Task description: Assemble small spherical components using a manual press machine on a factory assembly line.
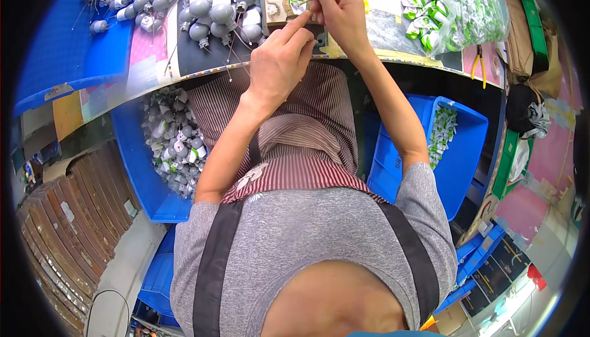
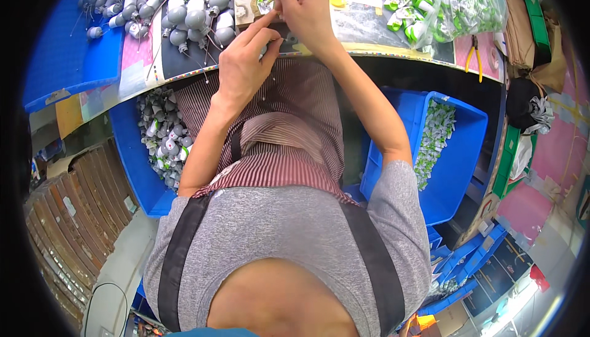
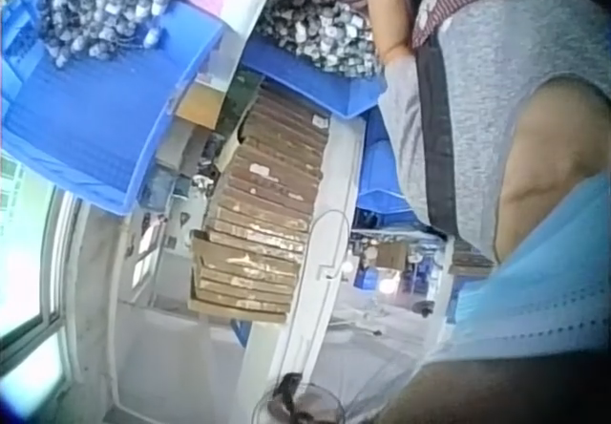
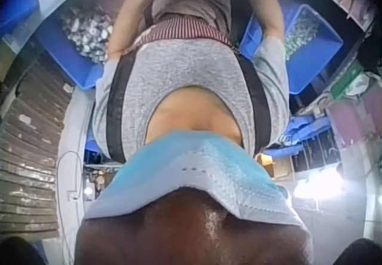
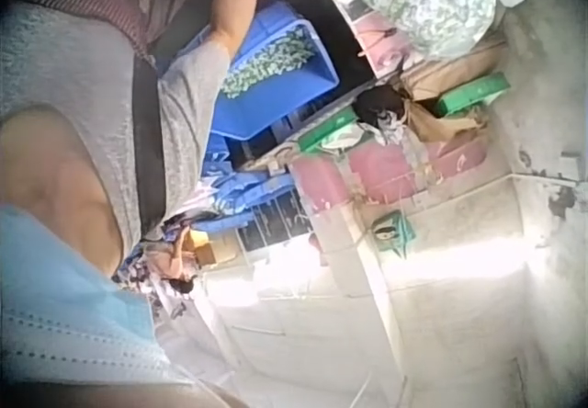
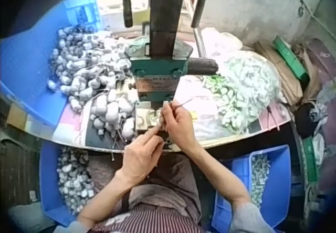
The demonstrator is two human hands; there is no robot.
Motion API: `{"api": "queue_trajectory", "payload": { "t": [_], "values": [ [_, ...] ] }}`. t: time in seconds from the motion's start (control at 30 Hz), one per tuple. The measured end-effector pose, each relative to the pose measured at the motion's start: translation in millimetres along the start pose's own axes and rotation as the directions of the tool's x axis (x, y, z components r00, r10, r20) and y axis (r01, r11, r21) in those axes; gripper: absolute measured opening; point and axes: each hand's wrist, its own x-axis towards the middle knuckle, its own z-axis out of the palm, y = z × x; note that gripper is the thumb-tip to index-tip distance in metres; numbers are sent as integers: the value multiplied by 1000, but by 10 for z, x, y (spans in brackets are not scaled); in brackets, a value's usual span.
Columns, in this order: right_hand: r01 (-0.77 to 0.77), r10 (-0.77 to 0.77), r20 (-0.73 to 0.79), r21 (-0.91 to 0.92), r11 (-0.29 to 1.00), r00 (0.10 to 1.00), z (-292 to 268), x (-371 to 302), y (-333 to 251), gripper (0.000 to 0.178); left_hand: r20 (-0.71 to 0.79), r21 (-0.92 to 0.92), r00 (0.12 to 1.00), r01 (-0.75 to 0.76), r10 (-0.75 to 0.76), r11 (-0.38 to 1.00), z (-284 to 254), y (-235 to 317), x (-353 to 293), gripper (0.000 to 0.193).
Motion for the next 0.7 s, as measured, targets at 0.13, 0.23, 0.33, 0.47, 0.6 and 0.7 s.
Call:
{"api": "queue_trajectory", "payload": {
  "t": [0.13,0.23,0.33,0.47,0.6,0.7],
  "values": [
    [71,-70,13,-315,946,997,52,-18,-35,26,-16,-12,1000,-3,3,1000,4,-3,-24,12],
    [128,-110,66,-588,799,992,47,31,-122,17,-23,-6,1000,6,-6,1000,13,3,-40,12],
    [-324,325,17,162,932,945,-76,134,-164,31,-3,-25,1000,25,-25,999,-1,12,-34,12],
    [-183,179,44,152,971,983,-291,287,-481,36,-167,-163,984,28,-55,986,-49,-70,47,10],
    [-390,68,408,790,473,910,-954,919,-820,36,-125,-289,917,331,-378,899,-58,-122,310,16],
    [-105,74,167,186,977,983,-511,1035,-1692,35,-104,-284,860,457,-500,843,-33,-344,264,20]
  ]
}}
